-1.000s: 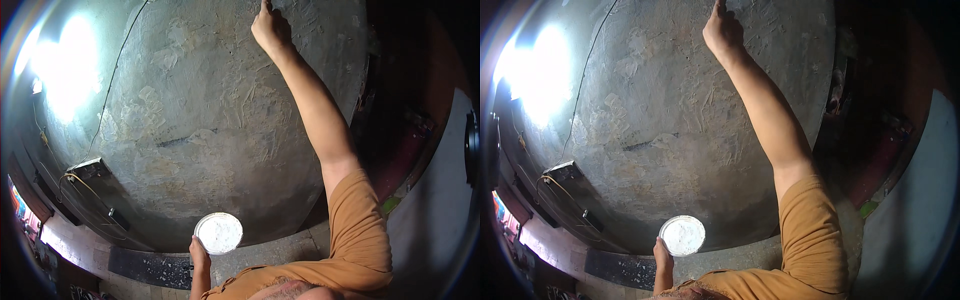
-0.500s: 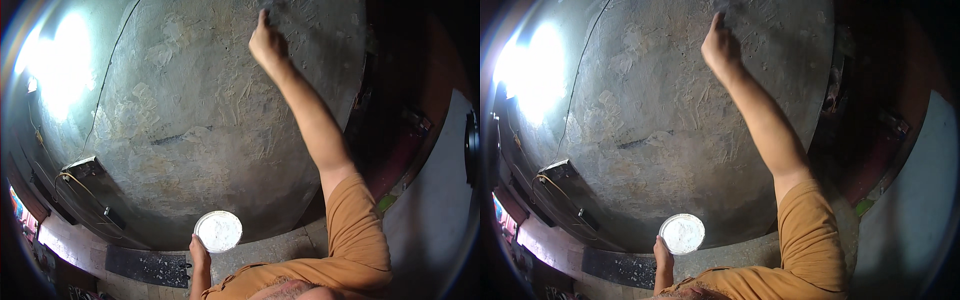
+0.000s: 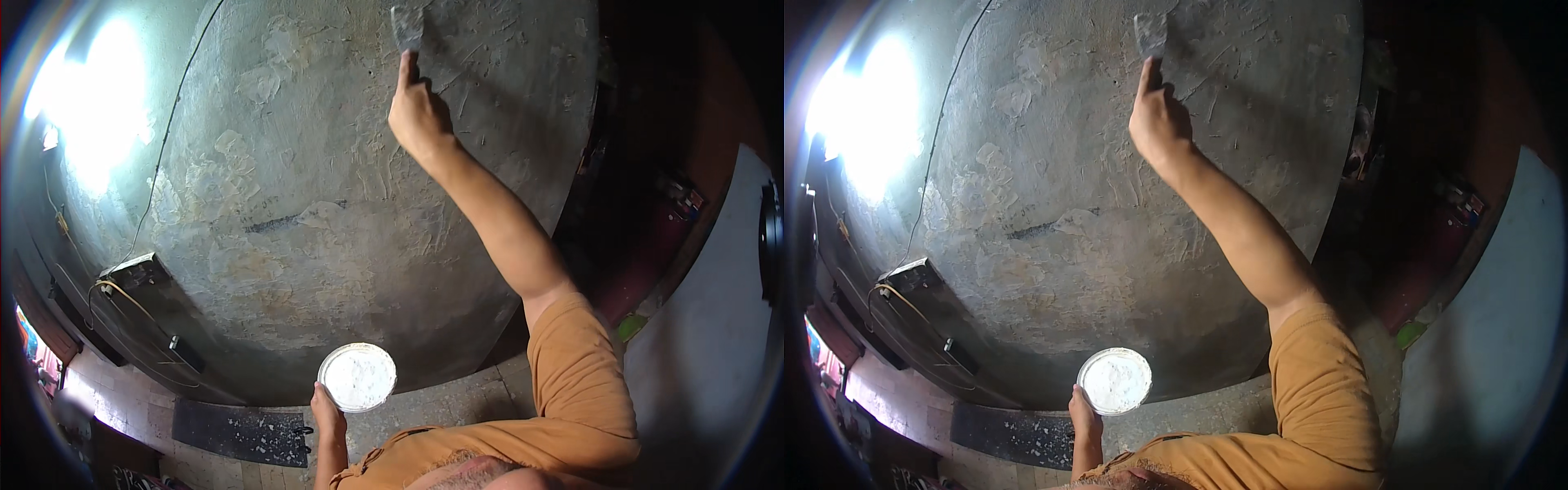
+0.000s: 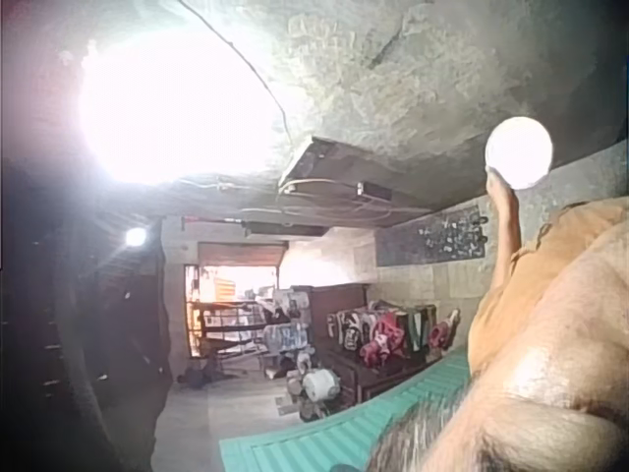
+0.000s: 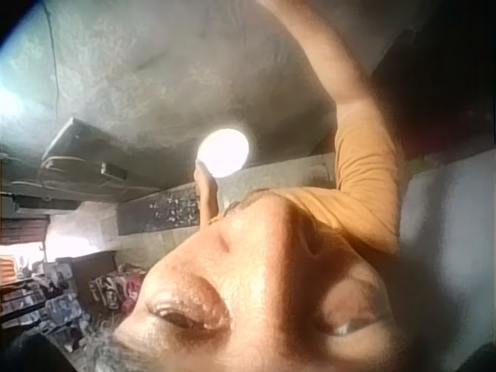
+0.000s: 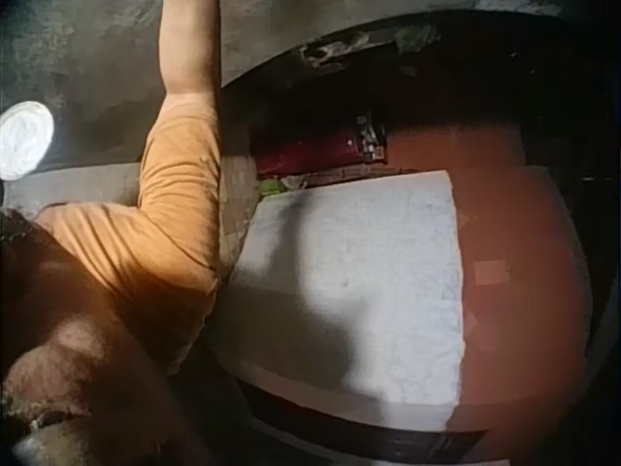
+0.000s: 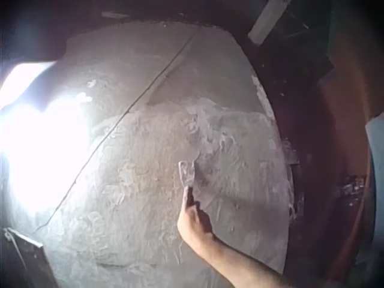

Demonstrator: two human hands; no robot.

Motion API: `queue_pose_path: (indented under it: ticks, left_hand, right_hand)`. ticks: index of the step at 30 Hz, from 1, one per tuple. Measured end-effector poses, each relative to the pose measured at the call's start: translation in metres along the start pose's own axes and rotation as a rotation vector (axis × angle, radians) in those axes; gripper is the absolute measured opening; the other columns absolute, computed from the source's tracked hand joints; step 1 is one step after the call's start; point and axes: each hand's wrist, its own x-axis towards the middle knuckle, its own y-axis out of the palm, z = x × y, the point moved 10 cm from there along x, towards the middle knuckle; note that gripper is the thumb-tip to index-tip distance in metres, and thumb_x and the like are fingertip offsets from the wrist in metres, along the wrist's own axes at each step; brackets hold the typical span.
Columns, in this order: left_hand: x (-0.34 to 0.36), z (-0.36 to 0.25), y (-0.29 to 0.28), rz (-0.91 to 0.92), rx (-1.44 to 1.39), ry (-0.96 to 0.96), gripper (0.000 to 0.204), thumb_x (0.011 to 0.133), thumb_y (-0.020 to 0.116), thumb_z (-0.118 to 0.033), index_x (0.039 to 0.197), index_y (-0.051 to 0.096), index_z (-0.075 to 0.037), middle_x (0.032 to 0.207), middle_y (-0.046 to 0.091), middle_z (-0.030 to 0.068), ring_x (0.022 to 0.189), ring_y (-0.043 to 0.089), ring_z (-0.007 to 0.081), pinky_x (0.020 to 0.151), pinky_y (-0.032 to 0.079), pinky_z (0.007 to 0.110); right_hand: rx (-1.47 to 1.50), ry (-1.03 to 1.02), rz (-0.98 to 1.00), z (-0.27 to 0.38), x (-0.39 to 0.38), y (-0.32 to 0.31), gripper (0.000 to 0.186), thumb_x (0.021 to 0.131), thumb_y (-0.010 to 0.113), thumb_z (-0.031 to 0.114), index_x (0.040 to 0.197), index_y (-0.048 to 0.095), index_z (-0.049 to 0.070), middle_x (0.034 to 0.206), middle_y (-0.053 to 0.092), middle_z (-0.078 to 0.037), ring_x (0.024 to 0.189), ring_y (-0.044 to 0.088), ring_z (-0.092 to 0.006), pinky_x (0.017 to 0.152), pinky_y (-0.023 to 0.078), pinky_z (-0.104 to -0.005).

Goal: The person applies white spackle to a textured wall using a putty knife, repeatedly loading the tool from a white container.

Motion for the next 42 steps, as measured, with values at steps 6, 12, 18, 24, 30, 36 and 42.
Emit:
queue_pose_path:
  ticks: [6, 12, 18, 24, 30, 36, 42]
  left_hand:
    - [0.004, 0.000, -0.004, 0.023, 0.010, 0.024, 0.047, 0.108, 0.036, -0.028, 0.126, 0.054, 0.011, 0.121, 0.064, 0.0195, 0.109, 0.065, 0.0259, 0.097, 0.050, 0.038]
    - [0.000, 0.003, 0.007, 0.004, -0.011, 0.004, 0.046, 0.108, 0.037, -0.028, 0.125, 0.055, 0.011, 0.120, 0.065, 0.0187, 0.106, 0.066, 0.0253, 0.095, 0.050, 0.037]
    - [0.004, -0.001, 0.007, 0.021, 0.024, 0.030, 0.047, 0.107, 0.037, -0.028, 0.124, 0.056, 0.012, 0.118, 0.065, 0.0185, 0.105, 0.065, 0.0243, 0.094, 0.050, 0.036]
    - [0.005, 0.003, 0.010, 0.020, -0.020, 0.009, 0.047, 0.107, 0.037, -0.027, 0.124, 0.056, 0.012, 0.117, 0.066, 0.0181, 0.103, 0.065, 0.0230, 0.091, 0.051, 0.034]
    - [0.004, -0.001, 0.005, 0.023, 0.021, 0.005, 0.046, 0.107, 0.037, -0.027, 0.124, 0.055, 0.012, 0.119, 0.065, 0.0187, 0.105, 0.065, 0.0238, 0.094, 0.050, 0.035]
    - [0.010, -0.002, 0.008, 0.028, -0.003, 0.031, 0.047, 0.107, 0.037, -0.028, 0.125, 0.055, 0.012, 0.120, 0.065, 0.0185, 0.108, 0.064, 0.0244, 0.096, 0.049, 0.036]
    - [0.007, -0.011, 0.003, -0.013, -0.034, 0.041, 0.048, 0.107, 0.038, -0.029, 0.125, 0.056, 0.011, 0.120, 0.065, 0.0172, 0.108, 0.064, 0.0233, 0.095, 0.049, 0.035]
  right_hand:
    - [0.100, 0.061, -0.218, -0.024, 0.033, -0.075, 0.071, 0.092, 0.050, 0.007, 0.151, 0.014, -0.009, 0.104, 0.057, -0.039, 0.080, 0.067, -0.0445, 0.068, 0.059, -0.0474]
    - [-0.062, 0.028, -0.056, -0.029, -0.009, -0.003, 0.075, 0.090, 0.051, 0.003, 0.153, 0.012, -0.007, 0.103, 0.058, -0.042, 0.081, 0.067, -0.0452, 0.069, 0.059, -0.0487]
    - [0.043, -0.016, -0.270, -0.026, 0.018, -0.082, 0.069, 0.090, 0.052, 0.005, 0.150, 0.021, -0.007, 0.098, 0.060, -0.037, 0.070, 0.068, -0.0419, 0.065, 0.059, -0.0468]
    - [0.110, -0.018, 0.058, -0.012, -0.007, -0.017, 0.076, 0.091, 0.050, 0.003, 0.154, 0.008, -0.007, 0.114, 0.054, -0.041, 0.083, 0.067, -0.0432, 0.064, 0.060, -0.0455]
    - [0.097, -0.073, -0.233, -0.012, 0.004, -0.069, 0.074, 0.090, 0.054, 0.004, 0.152, 0.017, -0.006, 0.102, 0.057, -0.037, 0.067, 0.067, -0.0409, 0.057, 0.059, -0.0433]
    - [-0.027, -0.002, -0.116, -0.029, 0.063, -0.056, 0.067, 0.091, 0.051, 0.007, 0.152, 0.023, -0.001, 0.101, 0.060, -0.035, 0.080, 0.068, -0.0435, 0.068, 0.059, -0.0485]
    - [0.208, -0.130, 0.088, 0.018, -0.058, -0.026, 0.070, 0.091, 0.057, 0.006, 0.152, 0.026, -0.001, 0.093, 0.064, -0.030, 0.078, 0.068, -0.0401, 0.065, 0.054, -0.0468]
